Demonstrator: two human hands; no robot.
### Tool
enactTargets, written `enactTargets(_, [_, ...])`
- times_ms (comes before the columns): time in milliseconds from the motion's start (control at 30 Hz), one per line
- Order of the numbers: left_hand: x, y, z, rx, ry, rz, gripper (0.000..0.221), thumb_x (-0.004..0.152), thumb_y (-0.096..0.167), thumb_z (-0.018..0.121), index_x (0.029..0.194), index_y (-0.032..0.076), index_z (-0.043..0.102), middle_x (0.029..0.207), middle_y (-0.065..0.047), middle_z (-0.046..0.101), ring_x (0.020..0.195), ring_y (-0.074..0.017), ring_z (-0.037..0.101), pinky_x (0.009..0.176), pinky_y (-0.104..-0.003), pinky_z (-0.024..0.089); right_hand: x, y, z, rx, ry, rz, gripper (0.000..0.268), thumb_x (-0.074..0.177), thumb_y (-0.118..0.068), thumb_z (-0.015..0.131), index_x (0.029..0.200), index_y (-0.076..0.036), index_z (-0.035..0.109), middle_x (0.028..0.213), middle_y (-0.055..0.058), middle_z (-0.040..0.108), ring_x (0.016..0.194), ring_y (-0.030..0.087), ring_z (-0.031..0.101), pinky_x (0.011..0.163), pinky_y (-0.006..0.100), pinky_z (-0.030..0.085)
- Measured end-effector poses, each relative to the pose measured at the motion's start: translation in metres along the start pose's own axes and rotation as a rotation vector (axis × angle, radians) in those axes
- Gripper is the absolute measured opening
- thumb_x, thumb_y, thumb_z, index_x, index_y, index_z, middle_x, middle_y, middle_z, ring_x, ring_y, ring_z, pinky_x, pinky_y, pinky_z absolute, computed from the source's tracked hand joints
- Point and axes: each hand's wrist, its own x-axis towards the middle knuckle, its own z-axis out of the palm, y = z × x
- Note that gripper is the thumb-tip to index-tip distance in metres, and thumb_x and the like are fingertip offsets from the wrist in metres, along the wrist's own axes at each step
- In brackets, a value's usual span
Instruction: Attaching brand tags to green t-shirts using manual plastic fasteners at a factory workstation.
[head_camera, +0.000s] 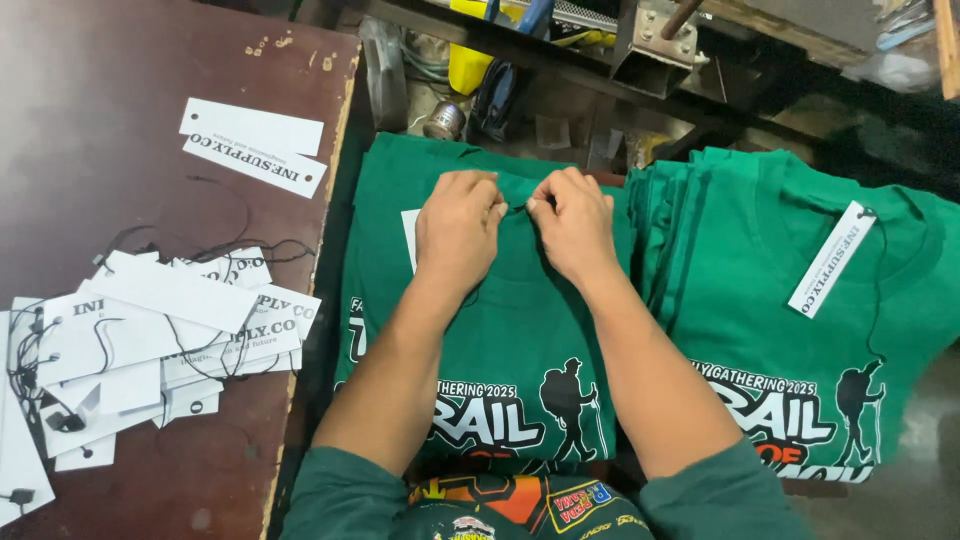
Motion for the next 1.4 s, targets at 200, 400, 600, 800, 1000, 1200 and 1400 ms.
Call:
enactTargets(200, [-0.003,-0.005,0.021,0.153,-0.012,-0.059,0.013,0.096,0.026,0.067,0.086,0.019,0.064,0.090,0.005,0.063,0.103,-0.0188,0.063,0.078,-0.036,0.054,-0.004,-0.004,-0.002,0.139,0.007,-0.070,0.009,0.085,-0.024,0.076,0.093,-0.020,0.074,0.099,0.000,0.065,0.101,0.028,0.062,0.090,0.042,0.047])
enactTargets(400, [0.000,-0.015,0.025,0.071,-0.016,-0.131,0.013,0.088,0.025,0.077,0.082,0.018,0.068,0.081,0.004,0.061,0.099,-0.0184,0.064,0.076,-0.036,0.055,-0.007,-0.001,0.007,0.074,0.070,-0.091,0.003,0.090,-0.026,0.074,0.091,-0.023,0.074,0.094,-0.004,0.061,0.100,0.023,0.059,0.088,0.041,0.043])
enactTargets(600, [0.004,-0.007,0.015,0.052,-0.050,-0.159,0.012,0.088,0.026,0.078,0.082,0.018,0.072,0.079,0.004,0.061,0.099,-0.0181,0.064,0.078,-0.036,0.055,-0.008,0.000,0.005,0.100,0.088,-0.135,0.005,0.094,-0.023,0.070,0.090,-0.021,0.068,0.091,-0.001,0.059,0.097,0.025,0.059,0.087,0.042,0.042])
enactTargets(800, [0.005,-0.002,0.006,0.049,-0.093,-0.139,0.010,0.089,0.025,0.078,0.085,0.017,0.073,0.084,0.003,0.063,0.103,-0.0194,0.063,0.082,-0.037,0.055,-0.010,0.003,0.009,0.102,0.130,-0.164,0.008,0.095,-0.023,0.069,0.089,-0.019,0.066,0.091,-0.001,0.058,0.096,0.025,0.059,0.086,0.042,0.041])
enactTargets(1000, [0.007,0.000,0.004,0.029,-0.111,-0.156,0.011,0.090,0.025,0.076,0.084,0.017,0.072,0.085,0.003,0.063,0.103,-0.0197,0.062,0.084,-0.038,0.055,-0.011,-0.001,0.012,0.075,0.196,-0.238,0.010,0.094,-0.022,0.070,0.088,-0.018,0.063,0.089,0.000,0.056,0.092,0.026,0.059,0.083,0.042,0.042])
enactTargets(1200, [0.008,0.003,0.000,0.037,-0.116,-0.169,0.011,0.090,0.026,0.076,0.084,0.018,0.071,0.085,0.004,0.063,0.105,-0.0183,0.062,0.085,-0.037,0.055,-0.012,-0.001,0.013,0.107,0.220,-0.250,0.010,0.094,-0.022,0.070,0.089,-0.019,0.062,0.090,-0.001,0.056,0.091,0.024,0.060,0.085,0.041,0.042])
enactTargets(1400, [0.011,0.007,-0.006,-0.032,-0.131,-0.203,0.008,0.091,0.022,0.076,0.085,0.018,0.073,0.086,0.005,0.064,0.105,-0.0182,0.063,0.087,-0.038,0.055,-0.012,-0.003,0.012,0.096,0.225,-0.252,0.009,0.095,-0.021,0.069,0.089,-0.017,0.062,0.091,-0.001,0.056,0.090,0.025,0.060,0.084,0.041,0.042])
